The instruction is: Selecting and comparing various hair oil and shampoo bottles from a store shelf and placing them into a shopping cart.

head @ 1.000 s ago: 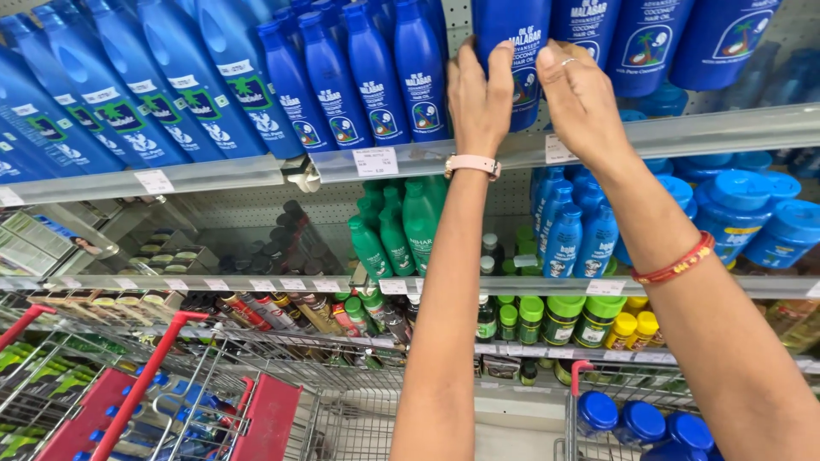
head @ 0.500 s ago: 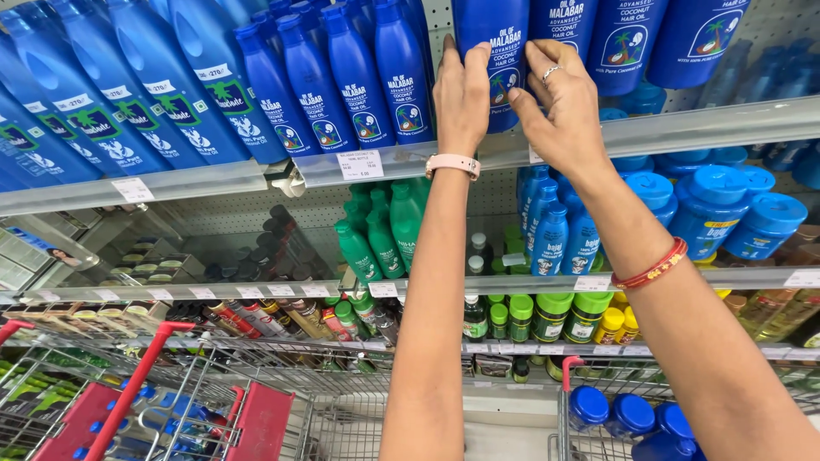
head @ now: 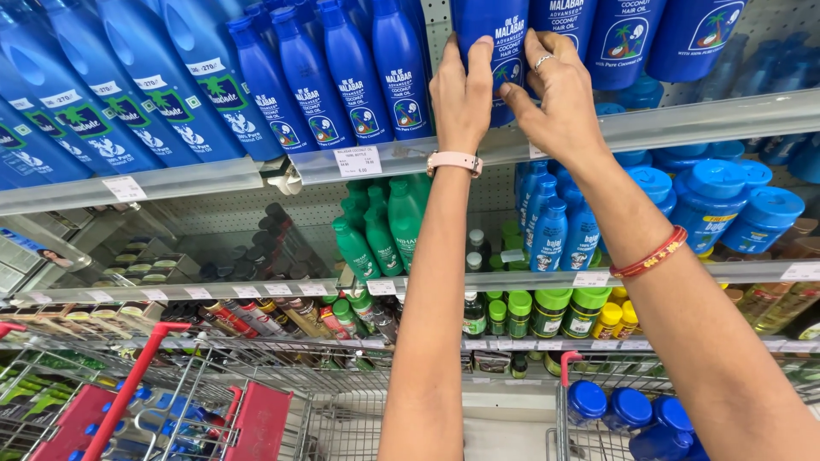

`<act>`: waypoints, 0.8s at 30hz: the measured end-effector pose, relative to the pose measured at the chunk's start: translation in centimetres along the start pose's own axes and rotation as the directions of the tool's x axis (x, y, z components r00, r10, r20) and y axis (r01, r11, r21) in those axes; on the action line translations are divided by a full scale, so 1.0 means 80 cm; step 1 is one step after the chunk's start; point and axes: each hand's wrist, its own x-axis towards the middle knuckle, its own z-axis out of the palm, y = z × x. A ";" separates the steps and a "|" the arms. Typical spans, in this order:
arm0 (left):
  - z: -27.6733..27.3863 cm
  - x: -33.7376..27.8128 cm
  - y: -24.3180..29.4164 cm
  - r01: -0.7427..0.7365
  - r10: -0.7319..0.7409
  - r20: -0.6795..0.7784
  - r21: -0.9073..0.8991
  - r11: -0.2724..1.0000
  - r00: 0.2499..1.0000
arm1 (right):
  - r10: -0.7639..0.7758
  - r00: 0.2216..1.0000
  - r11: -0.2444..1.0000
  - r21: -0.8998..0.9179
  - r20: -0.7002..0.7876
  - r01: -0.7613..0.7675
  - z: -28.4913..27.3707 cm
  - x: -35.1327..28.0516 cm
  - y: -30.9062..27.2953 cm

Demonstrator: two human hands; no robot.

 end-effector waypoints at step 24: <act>-0.008 0.002 0.002 0.013 -0.011 0.069 -0.024 1.000 0.998 | -0.074 0.997 0.995 0.070 -0.032 0.076 0.007 -0.007 0.005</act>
